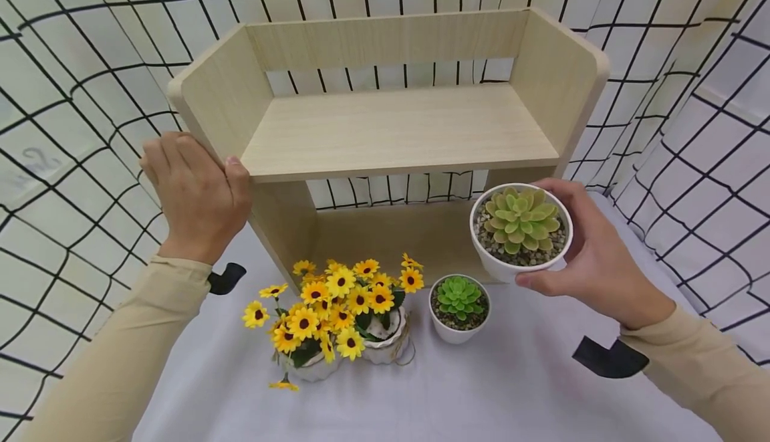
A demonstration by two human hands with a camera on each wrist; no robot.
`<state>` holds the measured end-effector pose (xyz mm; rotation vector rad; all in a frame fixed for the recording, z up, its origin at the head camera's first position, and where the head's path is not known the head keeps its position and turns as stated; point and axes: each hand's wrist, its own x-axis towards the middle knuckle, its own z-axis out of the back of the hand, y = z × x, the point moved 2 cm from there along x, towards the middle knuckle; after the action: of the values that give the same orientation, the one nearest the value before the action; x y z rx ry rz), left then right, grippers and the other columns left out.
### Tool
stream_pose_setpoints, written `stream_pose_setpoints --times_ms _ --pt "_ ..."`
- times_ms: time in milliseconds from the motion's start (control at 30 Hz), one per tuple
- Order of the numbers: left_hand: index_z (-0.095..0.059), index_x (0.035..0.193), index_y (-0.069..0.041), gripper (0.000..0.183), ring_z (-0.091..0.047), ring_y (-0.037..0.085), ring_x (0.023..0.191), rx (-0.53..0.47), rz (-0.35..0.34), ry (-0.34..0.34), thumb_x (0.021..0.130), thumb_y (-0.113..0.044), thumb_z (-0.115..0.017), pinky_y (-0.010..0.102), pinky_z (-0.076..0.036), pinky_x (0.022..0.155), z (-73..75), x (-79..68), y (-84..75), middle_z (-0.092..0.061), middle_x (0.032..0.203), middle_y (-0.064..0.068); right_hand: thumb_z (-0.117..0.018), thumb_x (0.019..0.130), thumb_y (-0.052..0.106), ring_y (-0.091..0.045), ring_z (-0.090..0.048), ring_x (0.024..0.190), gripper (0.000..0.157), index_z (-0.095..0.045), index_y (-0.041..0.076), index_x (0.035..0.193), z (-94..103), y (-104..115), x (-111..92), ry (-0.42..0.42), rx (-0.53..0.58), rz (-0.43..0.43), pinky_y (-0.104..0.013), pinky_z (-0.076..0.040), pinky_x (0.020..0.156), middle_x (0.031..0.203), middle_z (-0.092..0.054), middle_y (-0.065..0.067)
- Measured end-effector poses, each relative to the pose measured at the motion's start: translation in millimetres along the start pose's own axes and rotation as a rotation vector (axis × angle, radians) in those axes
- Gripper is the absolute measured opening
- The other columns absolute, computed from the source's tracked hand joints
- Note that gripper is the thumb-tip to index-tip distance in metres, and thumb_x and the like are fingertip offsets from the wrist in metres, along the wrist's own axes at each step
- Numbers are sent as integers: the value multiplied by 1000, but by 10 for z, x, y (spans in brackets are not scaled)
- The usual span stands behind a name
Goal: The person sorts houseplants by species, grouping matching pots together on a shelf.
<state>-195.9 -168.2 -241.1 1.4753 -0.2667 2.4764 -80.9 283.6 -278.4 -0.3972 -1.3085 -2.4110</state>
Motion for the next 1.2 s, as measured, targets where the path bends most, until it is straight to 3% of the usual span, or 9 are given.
stream_pose_setpoints --times_ms 333,600,867,1200 --pt "-44 107 9 42 -36 43 96 2 -11 -6 99 -30 -32 52 -25 85 7 0 1 -47 102 31 -82 58 -22 -11 -53 120 113 -37 18 153 3 263 307 -38 69 26 -12 -57 76 141 -47 6" --pt "-44 106 9 40 -36 43 96 5 -17 -19 98 -29 -32 52 -26 85 20 0 3 -47 102 30 -74 64 -24 -16 -54 123 98 -42 13 149 -32 463 557 -58 374 59 -14 -56 85 143 -47 -3" --pt "-44 105 8 39 -36 43 95 -3 -20 -27 98 -28 -33 52 -27 86 18 -8 20 -46 101 29 -67 68 -28 -21 -55 128 90 -47 13 145 -160 676 832 -82 577 82 -20 -58 91 144 -48 -6" --pt "-43 104 8 38 -36 42 96 -19 -26 -39 97 -28 -34 52 -27 86 1 -9 7 -47 102 29 -72 72 -20 -23 -56 129 85 -49 16 145 -339 853 1125 -109 567 100 -21 -57 94 143 -52 -6"
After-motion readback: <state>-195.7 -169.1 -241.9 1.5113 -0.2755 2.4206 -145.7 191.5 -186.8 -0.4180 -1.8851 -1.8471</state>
